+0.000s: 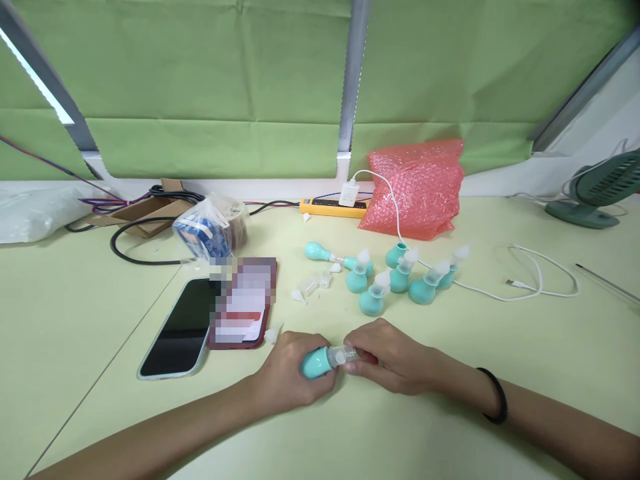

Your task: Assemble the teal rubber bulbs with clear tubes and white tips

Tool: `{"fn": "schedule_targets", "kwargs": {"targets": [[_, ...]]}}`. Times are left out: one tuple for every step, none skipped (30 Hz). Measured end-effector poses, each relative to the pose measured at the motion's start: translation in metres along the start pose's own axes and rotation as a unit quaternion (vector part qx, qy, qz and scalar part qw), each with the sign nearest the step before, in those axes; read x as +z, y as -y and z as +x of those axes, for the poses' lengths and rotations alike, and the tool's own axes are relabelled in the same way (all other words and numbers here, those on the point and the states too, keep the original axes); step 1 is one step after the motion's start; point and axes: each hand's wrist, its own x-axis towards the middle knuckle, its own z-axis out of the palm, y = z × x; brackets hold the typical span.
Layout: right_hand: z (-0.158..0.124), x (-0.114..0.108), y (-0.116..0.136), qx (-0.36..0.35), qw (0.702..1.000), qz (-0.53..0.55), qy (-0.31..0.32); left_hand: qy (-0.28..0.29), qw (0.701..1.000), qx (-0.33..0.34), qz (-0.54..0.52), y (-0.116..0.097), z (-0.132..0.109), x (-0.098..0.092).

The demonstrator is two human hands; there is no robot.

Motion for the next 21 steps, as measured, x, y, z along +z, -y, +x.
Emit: {"fn": "schedule_targets", "kwargs": {"targets": [[0.0, -0.001, 0.001, 0.007, 1.0, 0.006, 0.007, -0.002, 1.0, 0.004, 0.005, 0.0, 0.0, 0.0], [0.0, -0.001, 0.001, 0.014, 1.0, 0.013, 0.014, -0.004, 1.0, 0.007, 0.008, 0.0, 0.0, 0.001], [0.0, -0.002, 0.002, 0.02, 0.999, 0.021, 0.019, -0.005, 1.0, 0.011, 0.01, 0.0, -0.001, 0.001], [0.0, -0.002, 0.002, 0.026, 0.999, 0.03, 0.023, -0.006, 1.0, 0.014, 0.01, 0.001, -0.001, 0.001], [0.0, -0.002, 0.003, 0.033, 0.998, 0.039, 0.027, -0.009, 1.0, 0.016, 0.011, 0.001, -0.001, 0.002], [0.0, -0.003, 0.003, 0.041, 0.998, 0.048, 0.03, -0.01, 1.0, 0.018, 0.012, 0.002, -0.001, 0.002], [0.0, -0.003, 0.003, 0.048, 0.997, 0.059, 0.033, -0.011, 1.0, 0.02, 0.012, 0.002, -0.002, 0.002], [0.0, -0.003, 0.004, 0.054, 0.996, 0.069, 0.036, -0.011, 1.0, 0.02, 0.012, 0.003, -0.002, 0.003], [0.001, -0.003, 0.004, 0.059, 0.994, 0.079, 0.037, -0.01, 1.0, 0.02, 0.012, 0.003, -0.002, 0.003], [0.001, -0.003, 0.004, 0.063, 0.993, 0.089, 0.037, -0.009, 1.0, 0.021, 0.012, 0.004, -0.002, 0.003], [0.001, -0.003, 0.005, 0.065, 0.992, 0.1, 0.036, -0.009, 1.0, 0.023, 0.012, 0.004, -0.003, 0.003], [0.001, -0.002, 0.005, 0.067, 0.991, 0.11, 0.033, -0.009, 1.0, 0.025, 0.013, 0.004, -0.003, 0.003], [0.002, -0.002, 0.006, 0.072, 0.99, 0.119, 0.031, -0.011, 0.999, 0.026, 0.016, 0.004, -0.003, 0.003], [0.002, -0.002, 0.006, 0.077, 0.989, 0.126, 0.029, -0.012, 0.999, 0.026, 0.017, 0.004, -0.003, 0.003], [0.002, -0.001, 0.006, 0.082, 0.988, 0.131, 0.027, -0.014, 0.999, 0.027, 0.018, 0.004, -0.003, 0.003], [0.002, -0.001, 0.007, 0.088, 0.986, 0.136, 0.026, -0.015, 0.999, 0.027, 0.019, 0.004, -0.003, 0.003], [0.002, -0.001, 0.007, 0.093, 0.985, 0.141, 0.023, -0.016, 0.999, 0.026, 0.021, 0.004, -0.003, 0.003], [0.002, 0.0, 0.008, 0.098, 0.984, 0.145, 0.02, -0.017, 0.999, 0.027, 0.022, 0.003, -0.003, 0.003], [0.002, 0.0, 0.009, 0.104, 0.983, 0.151, 0.018, -0.019, 0.999, 0.029, 0.023, 0.003, -0.003, 0.003], [0.002, 0.0, 0.01, 0.11, 0.981, 0.157, 0.017, -0.02, 0.999, 0.031, 0.025, 0.003, -0.003, 0.003], [0.002, 0.001, 0.011, 0.118, 0.979, 0.163, 0.017, -0.023, 0.999, 0.032, 0.026, 0.004, -0.003, 0.003]]}}
